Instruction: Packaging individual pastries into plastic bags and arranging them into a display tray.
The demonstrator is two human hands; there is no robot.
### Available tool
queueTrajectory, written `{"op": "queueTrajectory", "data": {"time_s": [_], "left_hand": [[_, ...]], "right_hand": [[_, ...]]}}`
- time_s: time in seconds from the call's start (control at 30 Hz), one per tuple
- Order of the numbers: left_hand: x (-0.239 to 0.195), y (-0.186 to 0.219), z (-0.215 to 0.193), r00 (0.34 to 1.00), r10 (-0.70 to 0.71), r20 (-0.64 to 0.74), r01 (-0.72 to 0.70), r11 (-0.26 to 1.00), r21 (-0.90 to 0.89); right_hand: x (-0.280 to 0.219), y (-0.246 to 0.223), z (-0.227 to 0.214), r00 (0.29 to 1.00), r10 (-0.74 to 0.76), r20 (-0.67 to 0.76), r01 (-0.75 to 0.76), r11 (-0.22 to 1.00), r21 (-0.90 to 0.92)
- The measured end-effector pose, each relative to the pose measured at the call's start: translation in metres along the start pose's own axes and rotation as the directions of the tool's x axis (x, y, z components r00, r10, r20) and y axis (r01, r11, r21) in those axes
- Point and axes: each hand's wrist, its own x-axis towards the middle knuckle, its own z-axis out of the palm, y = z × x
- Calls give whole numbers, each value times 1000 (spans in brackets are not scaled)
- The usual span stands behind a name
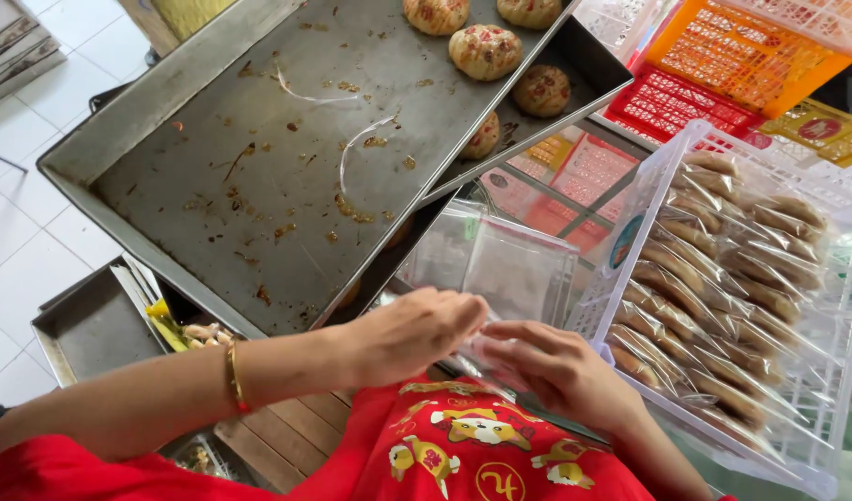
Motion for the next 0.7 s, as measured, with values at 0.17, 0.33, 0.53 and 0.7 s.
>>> {"op": "queueTrajectory", "data": {"time_s": [0.17,0.33,0.53,0.7], "left_hand": [[25,-11,-22,986,168,-15,-149,914,378],[31,-8,-51,905,288,-314,-216,945,246],[22,-46,-47,940,214,-265,-172,970,171],[13,-45,-69,891,338,-302,-244,919,309]], "right_hand": [[-11,16,9,997,-27,-67,3,942,-334],[21,-11,-1,957,227,-182,-245,965,-87],[41,-11,10,909,252,-333,-344,904,-255],[66,-17,5,903,268,-336,-386,848,-364]]}}
